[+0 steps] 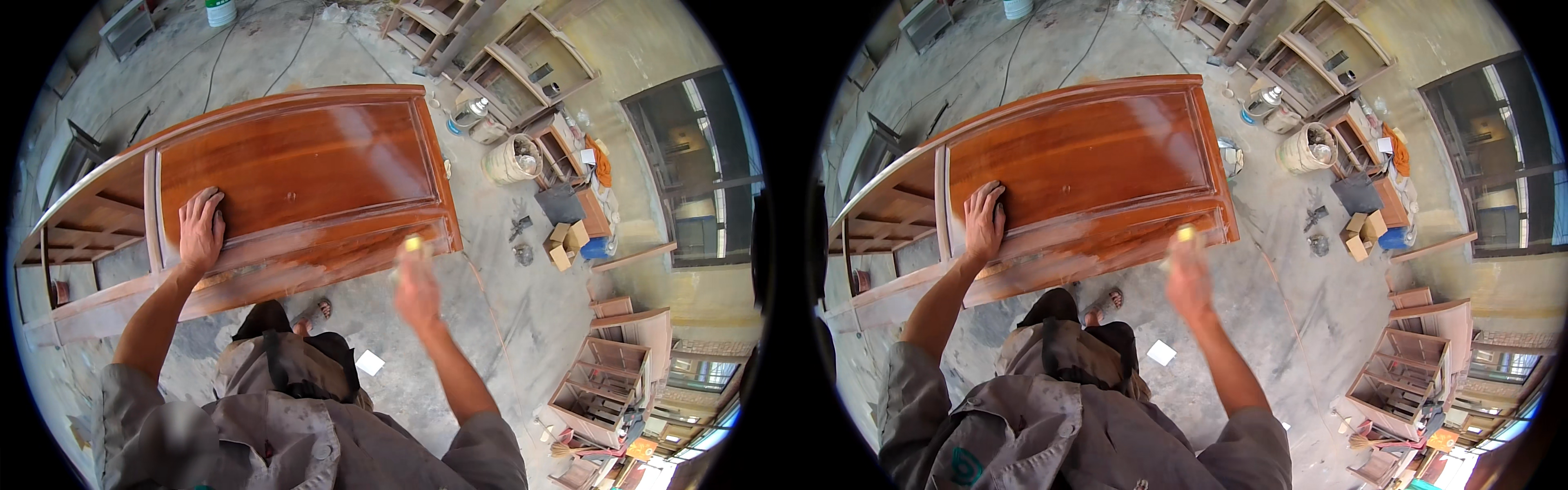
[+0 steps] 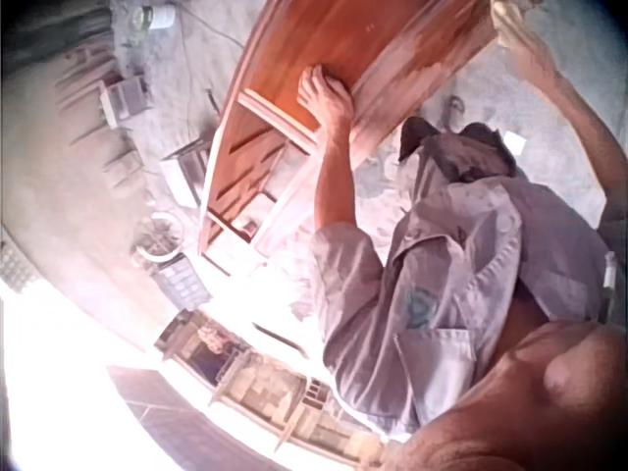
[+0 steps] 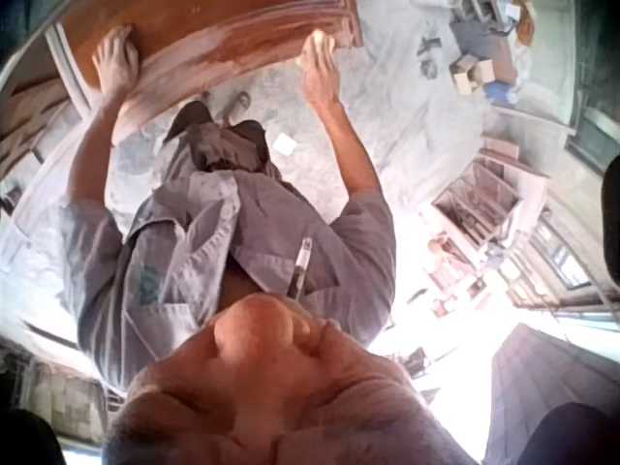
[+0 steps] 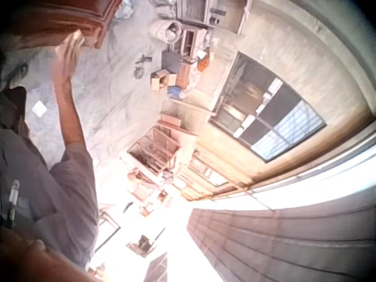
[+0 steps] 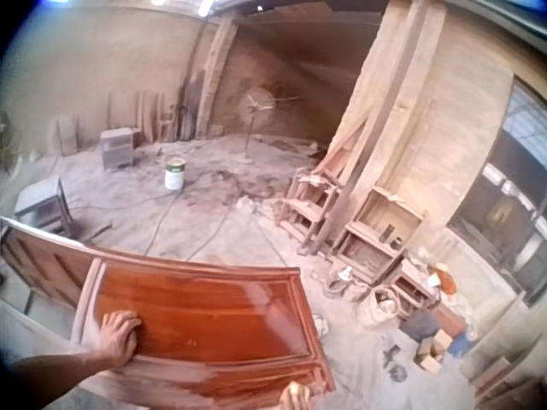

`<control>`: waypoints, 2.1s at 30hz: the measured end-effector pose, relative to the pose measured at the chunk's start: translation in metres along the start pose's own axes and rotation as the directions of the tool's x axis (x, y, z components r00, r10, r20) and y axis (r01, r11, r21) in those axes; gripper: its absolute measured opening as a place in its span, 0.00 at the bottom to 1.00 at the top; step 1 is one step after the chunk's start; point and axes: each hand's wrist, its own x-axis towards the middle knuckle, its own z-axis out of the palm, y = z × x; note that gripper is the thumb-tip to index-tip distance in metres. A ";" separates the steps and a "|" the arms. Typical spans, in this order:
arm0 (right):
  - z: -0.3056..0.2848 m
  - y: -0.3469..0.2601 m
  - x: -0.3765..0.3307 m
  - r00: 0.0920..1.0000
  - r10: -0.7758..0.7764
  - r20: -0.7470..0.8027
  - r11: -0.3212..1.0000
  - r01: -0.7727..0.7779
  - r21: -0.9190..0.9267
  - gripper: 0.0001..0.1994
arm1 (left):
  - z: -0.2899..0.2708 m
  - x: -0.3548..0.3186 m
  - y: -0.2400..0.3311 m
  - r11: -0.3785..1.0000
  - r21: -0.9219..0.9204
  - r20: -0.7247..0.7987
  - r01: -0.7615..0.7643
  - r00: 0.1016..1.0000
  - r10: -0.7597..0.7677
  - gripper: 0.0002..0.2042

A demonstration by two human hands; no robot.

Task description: The person uses a yellow sponge to apply a finish to a large wooden cabinet. They systematically wipe the top surface, edges, and side panels of the furniture piece in a workshop setting.

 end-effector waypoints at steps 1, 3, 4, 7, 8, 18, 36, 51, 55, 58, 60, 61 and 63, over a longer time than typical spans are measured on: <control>0.007 -0.015 -0.006 1.000 0.009 -0.020 1.000 -0.010 -0.027 0.31 | 0.000 0.001 0.000 1.000 0.000 0.005 0.003 1.000 -0.003 0.20; 0.026 -0.048 -0.007 0.997 0.008 -0.071 0.997 -0.014 -0.082 0.30 | -0.002 0.005 -0.001 1.000 0.001 0.001 0.007 1.000 -0.007 0.20; 0.035 -0.061 -0.003 0.995 0.002 -0.097 0.994 -0.012 -0.109 0.30 | -0.004 0.005 -0.003 1.000 -0.001 -0.001 0.009 1.000 -0.009 0.20; 0.045 -0.100 -0.002 0.991 -0.133 0.003 0.989 0.133 0.065 0.30 | -0.003 -0.003 -0.002 1.000 -0.008 0.028 0.023 0.999 -0.023 0.21; 0.023 -0.070 0.002 0.989 -0.144 0.024 0.983 0.141 0.118 0.31 | -0.002 -0.003 -0.003 1.000 -0.006 0.034 0.029 0.999 -0.028 0.21; 0.023 -0.060 0.015 0.992 -0.129 -0.001 0.991 0.129 0.025 0.29 | -0.003 -0.003 -0.003 1.000 -0.006 0.020 0.027 0.999 -0.027 0.21; 0.012 0.018 0.067 0.955 0.238 -0.179 0.964 -0.254 -0.072 0.31 | -0.003 0.000 0.001 0.999 -0.010 -0.001 0.035 0.999 -0.035 0.21; -0.026 0.059 0.085 0.974 0.216 -0.070 0.951 -0.226 -0.213 0.35 | -0.003 -0.001 -0.003 0.999 0.002 0.021 0.033 0.999 -0.033 0.21; -0.039 0.017 0.120 0.733 0.617 0.288 0.762 -0.647 0.013 0.33 | -0.004 -0.005 0.000 0.999 0.005 0.017 0.033 0.999 -0.033 0.21; 0.062 -0.102 0.082 0.994 0.021 -0.104 0.998 -0.026 -0.054 0.30 | -0.003 0.003 0.000 1.000 0.001 0.014 0.018 1.000 -0.018 0.21; 0.065 -0.115 0.080 0.996 -0.084 -0.006 0.992 0.084 0.093 0.30 | -0.004 0.002 0.001 1.000 0.002 0.014 0.017 1.000 -0.017 0.21; 0.057 -0.088 0.080 0.992 -0.125 0.019 0.977 0.119 0.176 0.29 | -0.005 0.001 0.001 1.000 0.002 0.012 0.017 1.000 -0.017 0.21; 0.007 -0.015 0.085 0.994 -0.049 -0.097 0.981 0.029 -0.193 0.29 | -0.006 -0.001 -0.002 1.000 0.002 0.007 0.025 1.000 -0.025 0.21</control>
